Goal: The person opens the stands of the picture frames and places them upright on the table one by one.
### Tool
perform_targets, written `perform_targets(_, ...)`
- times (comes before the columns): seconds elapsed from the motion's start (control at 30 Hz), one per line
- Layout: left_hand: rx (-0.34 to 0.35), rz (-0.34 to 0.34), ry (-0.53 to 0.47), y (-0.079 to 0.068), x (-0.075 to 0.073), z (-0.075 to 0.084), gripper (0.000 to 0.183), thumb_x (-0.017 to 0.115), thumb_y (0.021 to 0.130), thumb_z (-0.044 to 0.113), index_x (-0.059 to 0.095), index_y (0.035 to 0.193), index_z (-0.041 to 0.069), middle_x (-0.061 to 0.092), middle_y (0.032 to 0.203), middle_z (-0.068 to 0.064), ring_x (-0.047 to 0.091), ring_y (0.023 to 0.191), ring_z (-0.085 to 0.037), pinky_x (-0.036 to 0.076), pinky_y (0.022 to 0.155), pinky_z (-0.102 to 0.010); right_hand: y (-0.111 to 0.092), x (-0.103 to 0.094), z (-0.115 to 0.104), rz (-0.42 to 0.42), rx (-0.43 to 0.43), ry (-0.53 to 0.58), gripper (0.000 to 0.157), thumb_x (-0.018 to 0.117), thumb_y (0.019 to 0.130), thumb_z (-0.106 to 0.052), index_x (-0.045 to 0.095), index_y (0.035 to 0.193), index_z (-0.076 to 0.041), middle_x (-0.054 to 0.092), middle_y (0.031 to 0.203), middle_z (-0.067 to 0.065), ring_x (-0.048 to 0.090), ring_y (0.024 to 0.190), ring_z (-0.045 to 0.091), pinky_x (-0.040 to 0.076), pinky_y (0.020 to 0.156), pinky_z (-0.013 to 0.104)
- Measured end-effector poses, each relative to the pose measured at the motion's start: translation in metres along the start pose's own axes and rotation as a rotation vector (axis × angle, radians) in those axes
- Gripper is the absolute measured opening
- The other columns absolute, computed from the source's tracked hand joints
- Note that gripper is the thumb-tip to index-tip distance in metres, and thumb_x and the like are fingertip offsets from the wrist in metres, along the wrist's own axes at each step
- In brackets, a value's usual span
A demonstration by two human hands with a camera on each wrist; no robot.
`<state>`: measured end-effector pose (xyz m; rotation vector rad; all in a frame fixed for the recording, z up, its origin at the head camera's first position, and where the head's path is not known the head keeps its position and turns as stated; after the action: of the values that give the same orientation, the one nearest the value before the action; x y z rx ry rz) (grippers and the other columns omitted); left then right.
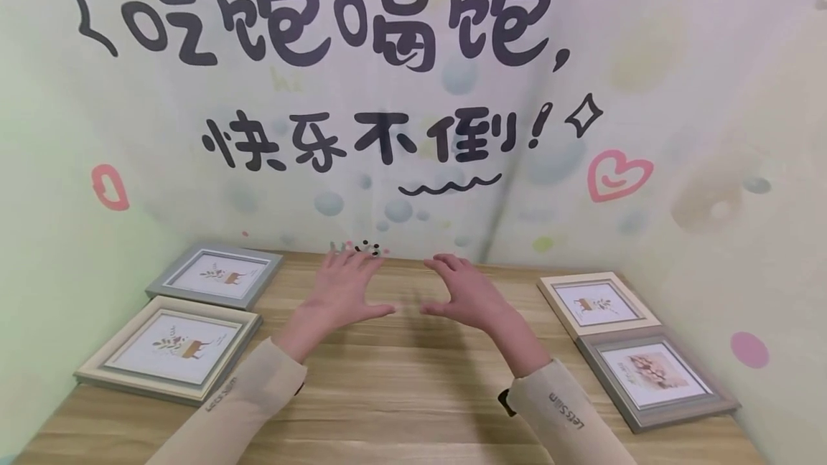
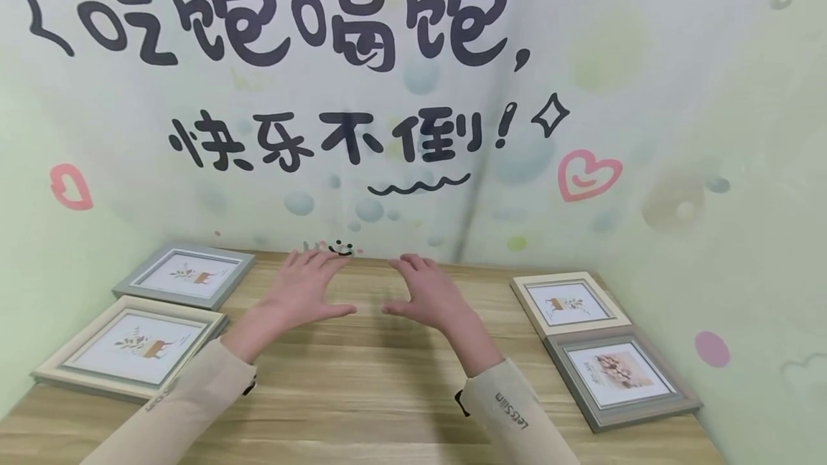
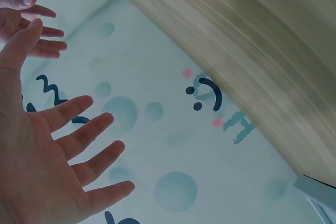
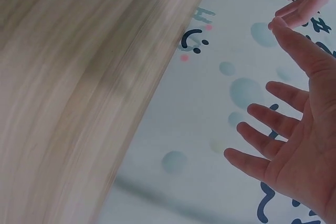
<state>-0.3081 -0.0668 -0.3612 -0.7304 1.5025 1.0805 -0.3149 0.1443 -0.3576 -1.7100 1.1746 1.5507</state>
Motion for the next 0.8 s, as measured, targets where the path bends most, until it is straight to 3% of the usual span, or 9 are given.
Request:
perform_targets(0.4,0.011,0.034,0.001,-0.022,-0.005,-0.013,0.083,0.070,0.077,0.067,0.056,0.139,0.012,0.054,0.145,-0.011,0.045,0.137,-0.038,0.034,0.116,-0.060,0.001,0.008,-0.002,-0.023,-0.003,0.012,0.070,0.079,0.082,-0.047,0.056,0.140,-0.016,0.049,0.149,0.012,0.046,0.137,0.037,0.044,0.111,0.053)
perform_targets(0.8,-0.025,0.019,-0.012,-0.050,-0.004,-0.031,0.084,0.069,0.078,0.067,0.056,0.138,0.010,0.054,0.145,-0.015,0.045,0.135,-0.041,0.034,0.114,-0.064,0.005,0.017,-0.011,-0.045,-0.019,0.017,0.066,0.081,0.081,-0.043,0.059,0.136,-0.015,0.051,0.148,0.011,0.044,0.140,0.034,0.042,0.114,0.051)
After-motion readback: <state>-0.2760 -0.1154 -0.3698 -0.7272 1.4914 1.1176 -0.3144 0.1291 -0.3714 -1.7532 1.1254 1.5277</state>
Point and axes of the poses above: each hand's wrist, its own y-axis towards the middle knuckle, its own x-axis out of the palm, z = x × y, the point moved 4 cm from there along y, towards the middle knuckle
